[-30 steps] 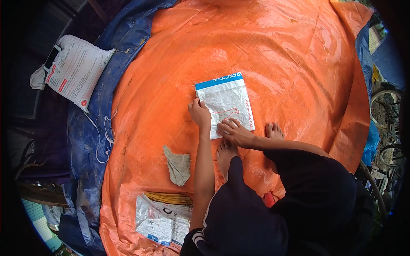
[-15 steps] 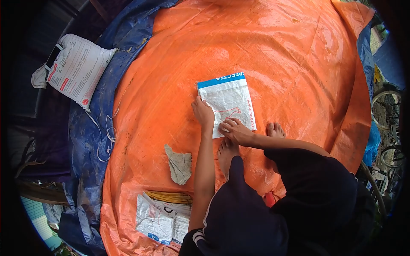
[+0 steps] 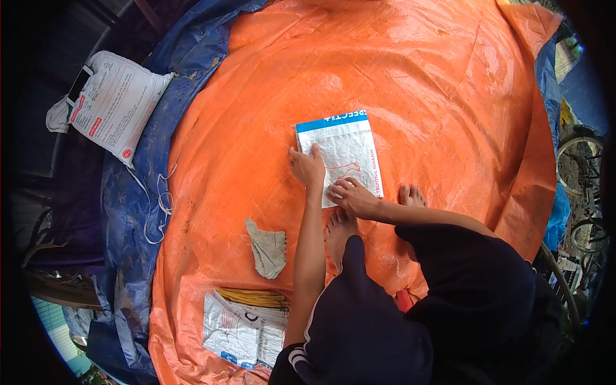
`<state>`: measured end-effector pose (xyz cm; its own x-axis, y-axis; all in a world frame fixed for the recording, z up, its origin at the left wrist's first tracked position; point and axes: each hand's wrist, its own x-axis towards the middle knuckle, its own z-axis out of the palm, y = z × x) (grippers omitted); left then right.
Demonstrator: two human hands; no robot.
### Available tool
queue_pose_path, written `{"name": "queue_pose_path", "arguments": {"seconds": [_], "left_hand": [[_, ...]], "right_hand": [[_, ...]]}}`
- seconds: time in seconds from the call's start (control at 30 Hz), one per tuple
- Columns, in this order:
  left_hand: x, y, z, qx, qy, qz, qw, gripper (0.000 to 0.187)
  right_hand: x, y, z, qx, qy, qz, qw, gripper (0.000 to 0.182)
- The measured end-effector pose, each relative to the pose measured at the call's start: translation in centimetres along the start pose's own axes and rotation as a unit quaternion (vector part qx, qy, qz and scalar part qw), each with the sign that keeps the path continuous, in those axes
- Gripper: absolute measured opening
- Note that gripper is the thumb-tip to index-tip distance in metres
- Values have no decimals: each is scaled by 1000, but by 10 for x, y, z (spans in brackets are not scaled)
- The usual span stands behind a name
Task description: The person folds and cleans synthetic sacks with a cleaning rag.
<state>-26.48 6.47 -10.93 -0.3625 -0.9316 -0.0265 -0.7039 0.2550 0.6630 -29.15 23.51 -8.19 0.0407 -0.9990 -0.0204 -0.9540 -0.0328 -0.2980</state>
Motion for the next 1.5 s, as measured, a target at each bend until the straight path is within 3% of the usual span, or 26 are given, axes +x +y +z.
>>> {"name": "queue_pose_path", "arguments": {"seconds": [0.37,0.47,0.67,0.73,0.83,0.87,0.9,0.97,1.0,1.1,1.13,1.27,1.37,1.5], "left_hand": [[2,10,-15,-69,-96,4,993,53],[-3,22,-21,-89,-73,36,993,44],[-1,73,-75,-115,17,190,975,32],[-2,95,-101,-44,68,260,962,34],[-11,118,-125,59,123,360,923,38],[-17,121,-126,93,138,393,905,39],[-24,121,-123,104,137,418,892,42],[-40,120,-110,125,136,468,864,49],[-48,111,-96,152,116,476,859,49],[-84,78,-52,210,52,504,836,50],[-99,73,-44,212,31,499,840,50],[-132,63,-38,230,-63,473,848,52],[-128,60,-44,195,-98,451,866,56],[-124,70,-55,133,-91,397,904,57]], "right_hand": [[-3,-2,-12,8,13,-2,1000,43],[-4,1,-22,32,40,-12,999,41],[-8,11,-57,84,208,17,974,33],[-9,19,-62,110,266,41,957,28],[-14,25,-78,188,260,113,940,28],[-16,24,-87,263,232,152,924,26],[-16,27,-84,381,254,164,873,27],[-19,36,-73,596,286,179,729,32],[-23,44,-69,650,287,176,681,46],[-31,49,-54,775,329,250,478,50],[-29,37,-60,751,352,308,466,49],[-59,42,-18,693,328,379,519,51],[-71,45,-15,678,301,364,563,52],[-65,52,-12,687,314,341,560,55]]}}
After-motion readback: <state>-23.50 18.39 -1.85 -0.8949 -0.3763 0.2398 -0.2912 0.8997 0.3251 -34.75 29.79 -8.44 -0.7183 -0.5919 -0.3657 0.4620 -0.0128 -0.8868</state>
